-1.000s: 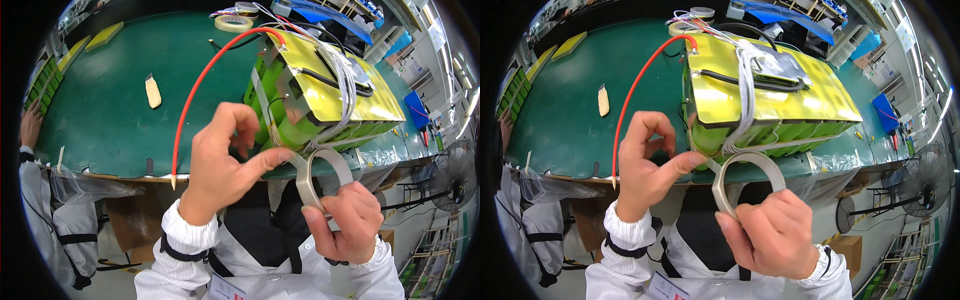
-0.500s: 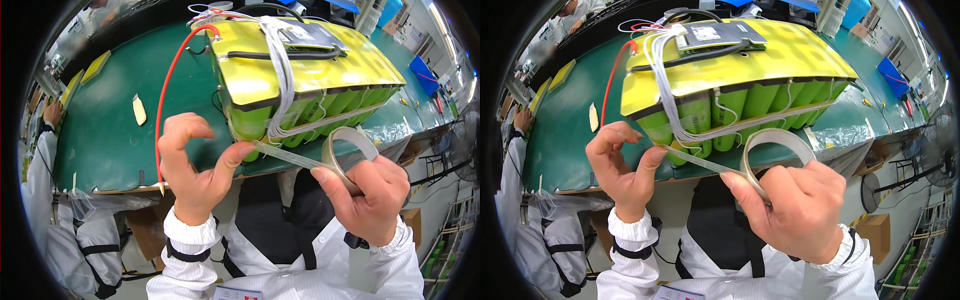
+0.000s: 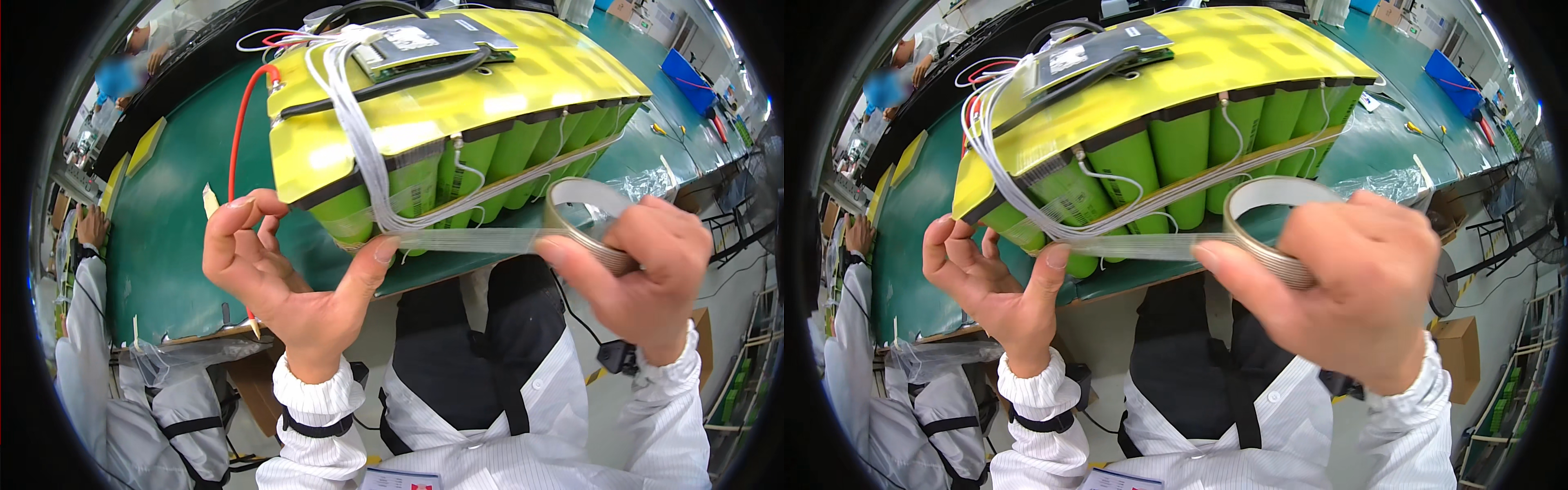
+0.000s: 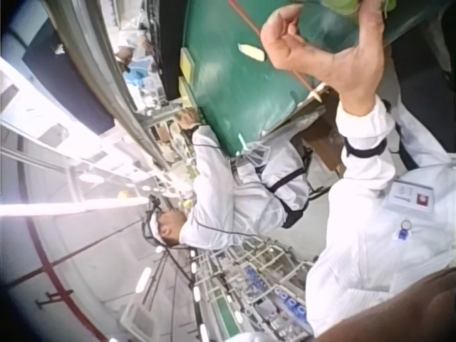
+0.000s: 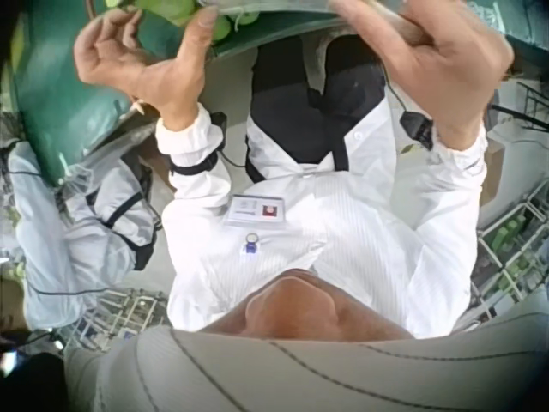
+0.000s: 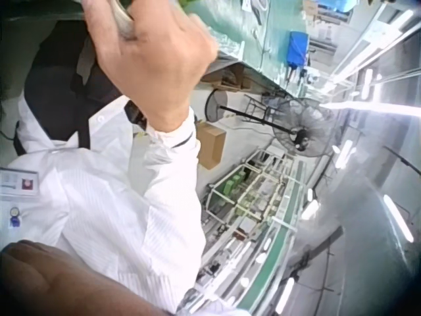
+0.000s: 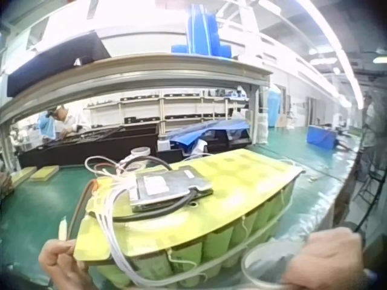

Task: The person assembles a large battery pack by taping individual battery cells together with adhesive tape from a tape roll and managing the wiring and circuit board by hand.

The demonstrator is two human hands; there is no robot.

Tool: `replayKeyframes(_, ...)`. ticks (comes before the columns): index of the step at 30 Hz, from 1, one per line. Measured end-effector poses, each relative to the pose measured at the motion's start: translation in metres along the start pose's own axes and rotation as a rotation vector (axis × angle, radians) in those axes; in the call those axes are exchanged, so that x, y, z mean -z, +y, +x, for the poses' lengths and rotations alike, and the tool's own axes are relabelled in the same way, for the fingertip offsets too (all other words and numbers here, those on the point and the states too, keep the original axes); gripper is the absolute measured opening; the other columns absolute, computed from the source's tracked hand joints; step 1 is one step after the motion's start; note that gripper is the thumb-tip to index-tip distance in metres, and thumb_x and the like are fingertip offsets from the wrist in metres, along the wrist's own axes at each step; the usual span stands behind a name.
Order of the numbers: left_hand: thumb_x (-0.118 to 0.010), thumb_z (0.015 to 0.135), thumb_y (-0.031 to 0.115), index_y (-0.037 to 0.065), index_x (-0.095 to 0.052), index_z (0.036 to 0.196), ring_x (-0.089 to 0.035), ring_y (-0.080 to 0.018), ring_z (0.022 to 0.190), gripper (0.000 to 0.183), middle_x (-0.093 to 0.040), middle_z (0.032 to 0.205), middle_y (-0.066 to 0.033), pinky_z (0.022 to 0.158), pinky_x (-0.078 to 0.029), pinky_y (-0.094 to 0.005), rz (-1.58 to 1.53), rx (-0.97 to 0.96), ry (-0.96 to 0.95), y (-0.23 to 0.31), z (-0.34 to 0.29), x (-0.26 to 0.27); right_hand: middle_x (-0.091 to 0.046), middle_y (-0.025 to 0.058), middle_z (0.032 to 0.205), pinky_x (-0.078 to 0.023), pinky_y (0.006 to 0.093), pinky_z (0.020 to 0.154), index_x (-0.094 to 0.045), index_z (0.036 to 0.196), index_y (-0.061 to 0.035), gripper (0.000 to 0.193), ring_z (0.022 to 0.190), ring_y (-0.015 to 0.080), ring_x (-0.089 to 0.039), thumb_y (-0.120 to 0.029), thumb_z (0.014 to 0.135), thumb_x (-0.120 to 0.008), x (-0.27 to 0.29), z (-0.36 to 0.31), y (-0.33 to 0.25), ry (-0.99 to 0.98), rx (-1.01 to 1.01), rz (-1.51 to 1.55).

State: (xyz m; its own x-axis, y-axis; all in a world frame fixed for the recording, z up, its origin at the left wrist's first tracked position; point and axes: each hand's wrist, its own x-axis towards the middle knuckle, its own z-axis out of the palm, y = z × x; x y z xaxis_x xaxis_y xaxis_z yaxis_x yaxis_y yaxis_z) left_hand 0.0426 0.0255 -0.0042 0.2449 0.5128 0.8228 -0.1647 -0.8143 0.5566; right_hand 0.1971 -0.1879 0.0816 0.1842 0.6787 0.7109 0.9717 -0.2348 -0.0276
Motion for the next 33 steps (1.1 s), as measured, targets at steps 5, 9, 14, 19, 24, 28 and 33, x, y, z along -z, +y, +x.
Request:
replayKeyframes(5,-0.097,0.064,0.026,0.009,-0.023,0.142,-0.048,-0.0263,0.118,0.109,-0.045,0.13,-0.0143,0.1,-0.037,-0.0411,-0.063,0.073,0.06,0.002,-0.002,-0.003,-0.033,0.0025,0.054,-0.024,0.0298,0.045,-0.041,0.058,-0.006,0.064,0.049,0.0172,-0.034,-0.043,0.063,-0.092,0.03,-0.018,0.045,0.016,0.054,-0.079)
replayKeyframes(9,-0.096,0.066,0.026,0.012,-0.021,0.144,-0.043,-0.0264,0.127,0.109,-0.042,0.138,-0.0151,0.104,-0.034,-0.0413,-0.098,0.088,0.061,-0.001,-0.004,-0.001,-0.034,0.0004,0.048,-0.025,0.0292,0.044,-0.041,0.054,-0.0095,0.064,0.044,0.0189,-0.032,-0.049,0.055,-0.091,0.032,-0.02,0.083,0.101,0.158,-0.125)
replayKeyframes(14,-0.087,0.078,0.023,0.012,-0.019,0.149,-0.043,-0.0233,0.127,0.099,-0.043,0.136,-0.008,0.107,-0.036,-0.0399,-0.111,0.045,-0.013,-0.002,-0.004,0.007,-0.034,0.0009,0.049,-0.027,0.0303,0.045,-0.039,0.054,-0.0105,0.066,0.045,0.0193,-0.032,-0.054,0.057,-0.089,0.039,-0.03,0.146,0.054,0.238,-0.002)
replayKeyframes(19,-0.083,0.083,0.023,0.011,-0.016,0.151,-0.041,-0.0265,0.134,0.096,-0.042,0.143,-0.0114,0.111,-0.034,-0.0405,-0.125,0.048,-0.038,-0.003,-0.005,0.011,-0.034,0.0006,0.049,-0.027,0.0319,0.048,-0.041,0.054,-0.0111,0.063,0.047,0.0194,-0.031,-0.048,0.058,-0.092,0.039,-0.034,0.186,0.022,0.165,0.143)
replayKeyframes(24,-0.081,0.085,0.02,0.009,-0.015,0.151,-0.043,-0.0274,0.134,0.094,-0.045,0.144,-0.0148,0.112,-0.036,-0.0407,-0.092,0.037,-0.027,-0.008,-0.008,0.013,-0.035,0.0001,0.048,-0.029,0.0323,0.051,-0.043,0.054,-0.0105,0.058,0.047,0.0196,-0.033,-0.039,0.066,-0.091,0.032,-0.035,0.214,-0.022,0.102,0.286)
replayKeyframes(28,-0.081,0.086,0.021,0.008,-0.014,0.152,-0.044,-0.028,0.134,0.095,-0.041,0.148,-0.0159,0.113,-0.036,-0.0416,-0.059,0.052,-0.011,-0.006,-0.009,0.014,-0.037,-0.001,0.048,-0.032,0.0329,0.055,-0.043,0.054,-0.0108,0.051,0.046,0.0207,-0.035,-0.029,0.071,-0.087,0.03,-0.03,0.218,-0.02,0.13,0.4)
replayKeyframes(33,-0.087,0.077,0.034,0.01,-0.016,0.152,-0.044,-0.0294,0.134,0.106,-0.042,0.147,-0.0156,0.112,-0.037,-0.0414,-0.011,0.14,0.056,-0.004,-0.009,0.016,-0.04,0.0008,0.047,-0.033,0.0335,0.057,-0.047,0.055,-0.0107,0.046,0.045,0.0253,-0.037,-0.028,0.072,-0.086,0.027,-0.029,0.218,0.031,0.089,0.31)
